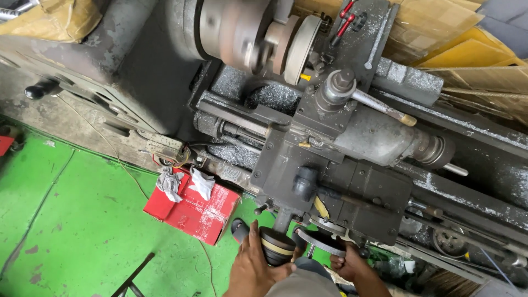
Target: Operating a manual metal lathe by adjusting handwheels to machine a cylindrical part.
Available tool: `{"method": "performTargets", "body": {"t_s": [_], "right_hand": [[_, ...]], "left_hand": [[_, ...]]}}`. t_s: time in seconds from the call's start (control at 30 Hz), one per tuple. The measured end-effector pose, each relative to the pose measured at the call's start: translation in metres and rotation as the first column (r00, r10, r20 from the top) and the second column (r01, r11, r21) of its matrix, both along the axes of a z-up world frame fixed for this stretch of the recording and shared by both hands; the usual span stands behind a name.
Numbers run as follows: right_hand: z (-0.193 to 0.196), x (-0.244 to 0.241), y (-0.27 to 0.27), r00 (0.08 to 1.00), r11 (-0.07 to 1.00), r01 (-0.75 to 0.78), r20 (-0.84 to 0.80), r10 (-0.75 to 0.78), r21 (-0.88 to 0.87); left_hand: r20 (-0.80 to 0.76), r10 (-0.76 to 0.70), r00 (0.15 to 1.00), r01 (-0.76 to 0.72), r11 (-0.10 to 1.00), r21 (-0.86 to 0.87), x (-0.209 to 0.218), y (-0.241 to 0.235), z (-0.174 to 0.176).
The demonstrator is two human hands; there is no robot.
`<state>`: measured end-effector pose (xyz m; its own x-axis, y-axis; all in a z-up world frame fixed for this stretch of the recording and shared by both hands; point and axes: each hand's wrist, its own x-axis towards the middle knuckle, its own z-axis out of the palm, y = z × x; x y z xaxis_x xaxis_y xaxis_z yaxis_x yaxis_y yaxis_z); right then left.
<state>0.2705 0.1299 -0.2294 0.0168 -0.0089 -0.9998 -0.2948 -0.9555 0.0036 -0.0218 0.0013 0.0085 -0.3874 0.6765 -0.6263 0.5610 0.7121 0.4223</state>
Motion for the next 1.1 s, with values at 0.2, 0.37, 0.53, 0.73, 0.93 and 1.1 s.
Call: {"method": "performTargets", "body": {"t_s": [0.2,0.37,0.53,0.73,0.93,1.1], "right_hand": [[-0.009,0.007,-0.002,0.999,1.000,0.021,0.044,-0.021,0.001],[-0.031,0.017,-0.004,0.994,0.999,-0.027,-0.104,0.030,0.028],[-0.017,0.008,-0.002,1.000,1.000,0.018,0.000,-0.018,-0.016],[-0.005,0.002,-0.002,1.000,0.998,0.009,-0.002,-0.009,0.055],[0.007,-0.005,0.002,0.998,1.000,0.002,0.061,-0.003,0.014],[0.009,-0.004,0.002,0.998,1.000,0.027,0.066,-0.026,-0.016]], "left_hand": [[0.054,0.144,0.988,-0.153,0.959,0.239,0.003,-0.007,-0.038],[0.124,0.107,0.986,-0.128,0.977,0.172,-0.005,-0.004,-0.025],[-0.104,0.072,0.992,-0.044,0.968,0.245,0.009,-0.010,-0.036],[-0.057,0.103,0.993,-0.079,0.944,0.319,0.003,-0.011,-0.047],[0.007,0.111,0.994,-0.111,0.975,0.195,0.000,-0.003,-0.025],[-0.009,0.086,0.996,-0.084,0.986,0.141,0.000,-0.002,-0.023]]}}
